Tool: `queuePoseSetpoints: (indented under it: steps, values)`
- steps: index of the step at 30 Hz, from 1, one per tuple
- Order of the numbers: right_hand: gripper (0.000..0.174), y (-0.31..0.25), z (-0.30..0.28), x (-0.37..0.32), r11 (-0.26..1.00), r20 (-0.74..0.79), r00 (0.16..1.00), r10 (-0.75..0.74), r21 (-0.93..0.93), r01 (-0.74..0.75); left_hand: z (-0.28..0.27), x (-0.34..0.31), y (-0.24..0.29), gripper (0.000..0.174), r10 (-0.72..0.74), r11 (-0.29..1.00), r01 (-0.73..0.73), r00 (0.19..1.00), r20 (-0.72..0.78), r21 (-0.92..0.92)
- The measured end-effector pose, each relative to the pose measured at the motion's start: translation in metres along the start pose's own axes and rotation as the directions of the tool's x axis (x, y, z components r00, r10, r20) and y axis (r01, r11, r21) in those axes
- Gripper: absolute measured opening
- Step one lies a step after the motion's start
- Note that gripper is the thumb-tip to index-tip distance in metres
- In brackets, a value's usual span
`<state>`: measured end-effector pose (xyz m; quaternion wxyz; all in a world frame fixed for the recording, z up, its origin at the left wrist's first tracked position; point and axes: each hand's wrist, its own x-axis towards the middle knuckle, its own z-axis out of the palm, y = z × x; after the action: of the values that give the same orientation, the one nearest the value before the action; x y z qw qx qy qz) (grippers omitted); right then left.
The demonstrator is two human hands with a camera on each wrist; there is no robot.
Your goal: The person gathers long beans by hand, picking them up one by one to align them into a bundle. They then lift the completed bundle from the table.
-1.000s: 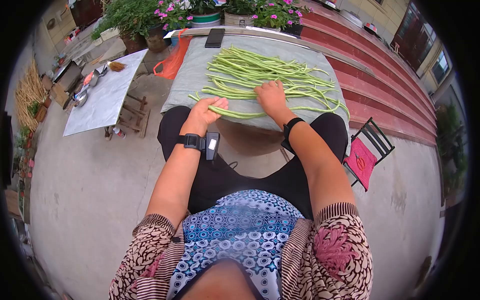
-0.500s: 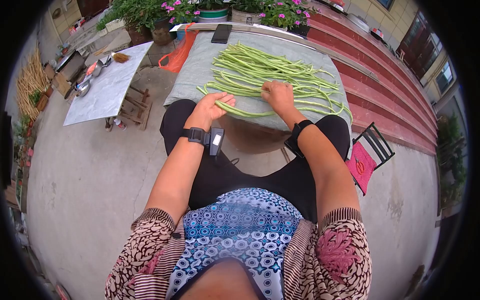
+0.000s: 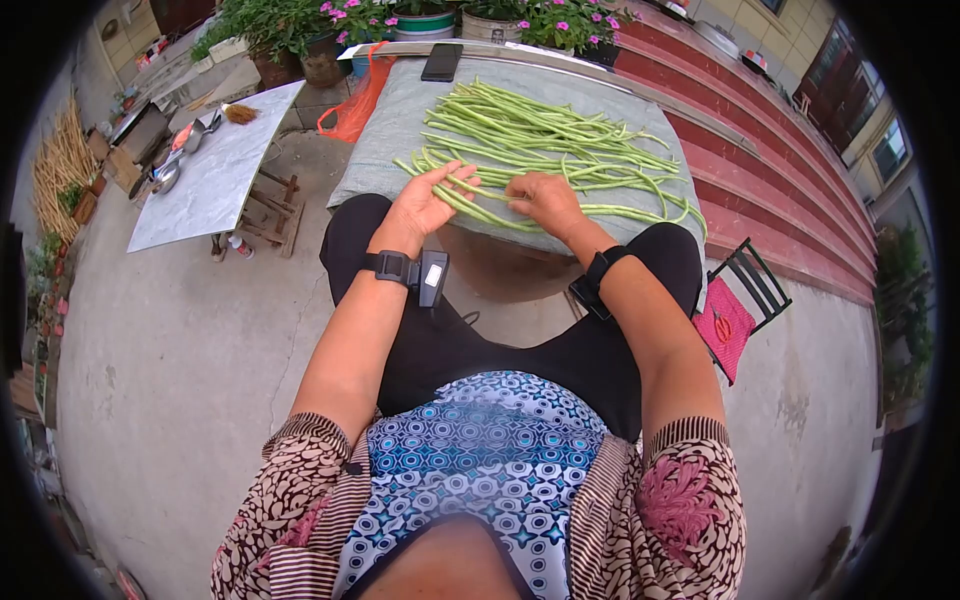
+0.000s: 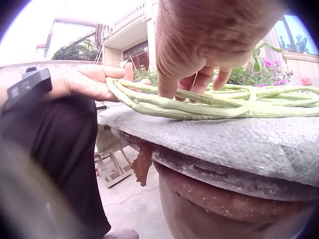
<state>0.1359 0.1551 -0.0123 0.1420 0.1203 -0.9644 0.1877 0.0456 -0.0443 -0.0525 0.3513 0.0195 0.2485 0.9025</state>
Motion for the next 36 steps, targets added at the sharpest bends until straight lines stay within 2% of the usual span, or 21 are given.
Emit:
queuePoseSetpoints:
  steps: [2,5,8,11,14,20,21,23,26,32,36]
  values:
    - [0.015,-0.003,-0.002,-0.001,0.999,0.043,0.998,-0.039,-0.018,0.040,-0.002,0.006,-0.002,0.029,0.007,0.996,-0.011,0.999,-0.041,-0.094]
    - [0.014,-0.006,-0.001,-0.001,0.999,0.078,0.997,-0.016,-0.028,0.018,-0.010,0.011,-0.004,0.026,-0.020,0.994,0.017,0.999,-0.033,-0.108]
    - [0.015,0.000,0.000,0.001,0.998,0.196,0.978,-0.066,-0.005,0.068,-0.003,0.006,-0.004,0.028,-0.038,0.996,0.024,0.986,-0.161,-0.087]
    - [0.019,0.015,0.011,0.007,0.993,-0.143,0.983,-0.115,-0.009,0.115,-0.012,0.014,-0.006,0.034,-0.014,0.989,-0.022,0.972,-0.233,-0.149]
    - [0.024,0.026,0.019,0.015,0.970,-0.272,0.962,-0.025,-0.239,-0.043,-0.015,0.014,-0.005,0.033,0.002,0.984,-0.043,0.973,-0.232,-0.171]
    - [0.016,0.019,0.016,0.020,0.920,-0.111,0.985,0.135,-0.355,-0.166,-0.001,0.000,-0.001,0.039,-0.002,0.995,-0.025,0.964,-0.267,-0.096]
    - [0.014,0.021,0.019,0.019,0.923,-0.137,0.984,0.113,-0.352,-0.155,-0.002,-0.001,-0.003,0.039,-0.002,0.996,-0.021,0.963,-0.271,-0.082]
    - [0.010,0.027,0.023,0.018,0.929,-0.188,0.980,0.065,-0.347,-0.128,-0.003,-0.001,-0.003,0.039,-0.013,0.996,-0.013,0.962,-0.271,-0.093]
    - [0.008,0.023,0.021,0.017,0.972,-0.286,0.957,0.036,-0.214,-0.101,-0.007,0.005,-0.003,0.039,-0.014,0.994,-0.014,0.966,-0.258,-0.107]
    - [0.009,-0.003,0.003,0.006,0.998,-0.194,0.980,-0.051,-0.044,0.043,-0.006,0.005,-0.002,0.041,-0.001,0.999,-0.005,0.991,-0.134,-0.042]
    - [0.009,-0.005,0.004,-0.001,0.994,-0.113,0.991,-0.068,-0.095,0.058,-0.006,0.004,-0.002,0.039,0.055,0.998,-0.055,0.998,-0.039,-0.004]
